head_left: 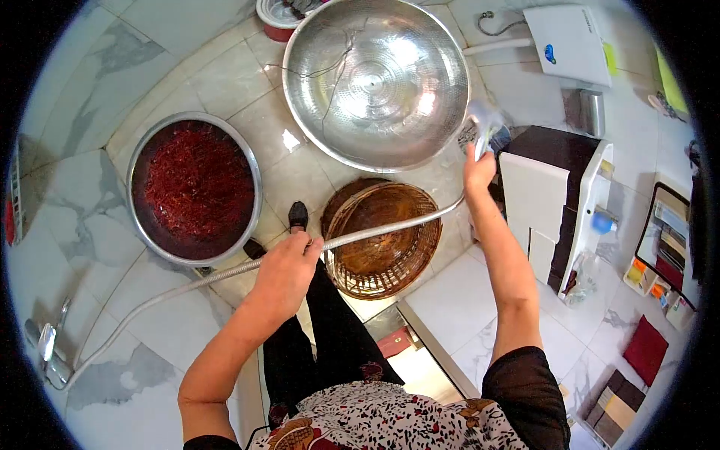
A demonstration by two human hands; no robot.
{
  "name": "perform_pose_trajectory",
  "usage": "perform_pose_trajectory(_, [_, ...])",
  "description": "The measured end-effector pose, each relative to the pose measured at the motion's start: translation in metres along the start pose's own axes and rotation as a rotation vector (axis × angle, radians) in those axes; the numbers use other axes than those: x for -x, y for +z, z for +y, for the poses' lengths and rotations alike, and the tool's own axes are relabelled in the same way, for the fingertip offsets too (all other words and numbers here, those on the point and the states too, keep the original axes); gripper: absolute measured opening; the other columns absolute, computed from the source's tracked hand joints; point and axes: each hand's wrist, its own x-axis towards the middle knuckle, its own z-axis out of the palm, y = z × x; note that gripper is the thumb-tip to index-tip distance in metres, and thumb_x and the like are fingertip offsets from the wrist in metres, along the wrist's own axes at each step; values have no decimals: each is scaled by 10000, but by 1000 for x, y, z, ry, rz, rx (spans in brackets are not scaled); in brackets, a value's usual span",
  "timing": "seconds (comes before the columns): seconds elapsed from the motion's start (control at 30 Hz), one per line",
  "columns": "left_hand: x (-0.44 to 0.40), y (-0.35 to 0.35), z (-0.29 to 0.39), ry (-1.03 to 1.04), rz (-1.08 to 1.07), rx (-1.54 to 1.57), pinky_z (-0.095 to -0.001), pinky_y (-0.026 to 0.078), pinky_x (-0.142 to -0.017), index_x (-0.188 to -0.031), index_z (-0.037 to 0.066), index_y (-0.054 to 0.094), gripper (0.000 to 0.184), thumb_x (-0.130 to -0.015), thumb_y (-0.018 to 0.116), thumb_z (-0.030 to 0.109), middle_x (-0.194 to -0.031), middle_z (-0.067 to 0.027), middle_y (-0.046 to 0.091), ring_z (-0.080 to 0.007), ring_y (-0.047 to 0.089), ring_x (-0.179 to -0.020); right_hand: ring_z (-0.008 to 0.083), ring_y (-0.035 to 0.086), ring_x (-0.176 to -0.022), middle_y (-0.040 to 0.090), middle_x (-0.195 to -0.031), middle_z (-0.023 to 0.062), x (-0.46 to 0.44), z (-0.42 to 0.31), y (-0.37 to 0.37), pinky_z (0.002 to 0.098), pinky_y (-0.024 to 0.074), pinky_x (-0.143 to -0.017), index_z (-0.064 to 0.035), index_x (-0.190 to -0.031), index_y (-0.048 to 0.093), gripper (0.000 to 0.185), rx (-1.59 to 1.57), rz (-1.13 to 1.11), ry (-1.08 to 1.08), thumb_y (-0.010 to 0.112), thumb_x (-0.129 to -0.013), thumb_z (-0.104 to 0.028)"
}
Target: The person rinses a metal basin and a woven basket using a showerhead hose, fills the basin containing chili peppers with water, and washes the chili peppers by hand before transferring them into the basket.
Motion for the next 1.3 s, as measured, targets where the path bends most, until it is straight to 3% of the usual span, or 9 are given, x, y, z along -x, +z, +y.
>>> perform_pose_trajectory(0.27, [-36,-6,21,94,62,-8,-345,439,-685,-1040,-72,487,340,-711,501,17,-841,-141,477,-268,509,-788,384,556,-669,573,-700,221,-97,-53,-27,425,425,-629,43,-758,522,442,-73,271,-121,604,-731,-390])
perform_pose_trajectory(0.37, [-44,-14,17,56,125,-42,-342,441,-691,-1060,-82,472,372,-697,498,-4,-862,-147,478,-275,511,-793,281,543,-579,554,-617,148,-116,-91,-21,391,426,-578,29,-714,513,446,-164,274,-154,608,-744,-406])
perform_pose_trajectory(0.47, [-52,-22,3,21,172,-9,-352,444,-679,-1074,-62,482,424,-653,522,-37,-885,-159,487,-309,521,-801,307,538,-574,551,-623,172,-138,-119,1,392,416,-562,23,-723,511,438,-342,260,-202,615,-729,-403])
perform_pose_trajectory(0.6, [-55,-32,-11,-28,216,-49,-338,448,-696,-1055,-52,490,422,-634,514,-46,-890,-171,494,-312,522,-812,287,521,-553,537,-594,144,-159,-163,26,379,409,-549,13,-680,486,444,-490,152,-157,620,-722,-408])
perform_pose_trajectory(0.67, [-54,-30,-20,-85,221,-51,-340,450,-704,-1041,-42,497,397,-645,500,-53,-884,-169,499,-308,528,-818,230,502,-483,513,-544,109,-161,-182,34,346,402,-478,-1,-660,463,430,-528,141,-201,631,-727,-391])
perform_pose_trajectory(0.77, [-49,-36,-26,-151,207,-56,-347,452,-706,-1027,-24,508,372,-657,486,-56,-882,-162,508,-310,534,-821,95,415,-367,466,-486,39,-131,-231,16,238,340,-345,-70,-635,401,357,-964,-66,-194,618,-778,-315])
perform_pose_trajectory(0.9, [-35,-34,-38,-213,222,-40,-356,451,-703,-1030,-12,513,372,-663,481,-61,-879,-158,512,-315,536,-827,88,447,-454,476,-572,18,-115,-256,9,219,354,-400,-71,-649,432,313,-1073,-337,-213,578,-816,-291])
perform_pose_trajectory(1.0, [-24,-30,-42,-240,226,-25,-364,448,-691,-1028,-4,516,375,-662,476,-72,-872,-155,513,-319,534,-822,82,416,-391,455,-488,22,-98,-266,8,224,335,-348,-93,-614,376,338,-1130,-424,-288,592,-808,-266])
perform_pose_trajectory(1.3, [-3,-19,-39,-260,142,0,-371,443,-689,-1017,-15,514,380,-643,483,-67,-876,-155,508,-325,531,-818,89,446,-442,464,-562,10,-71,-247,-3,220,356,-383,-70,-677,470,268,-1117,-649,-236,572,-819,-273])
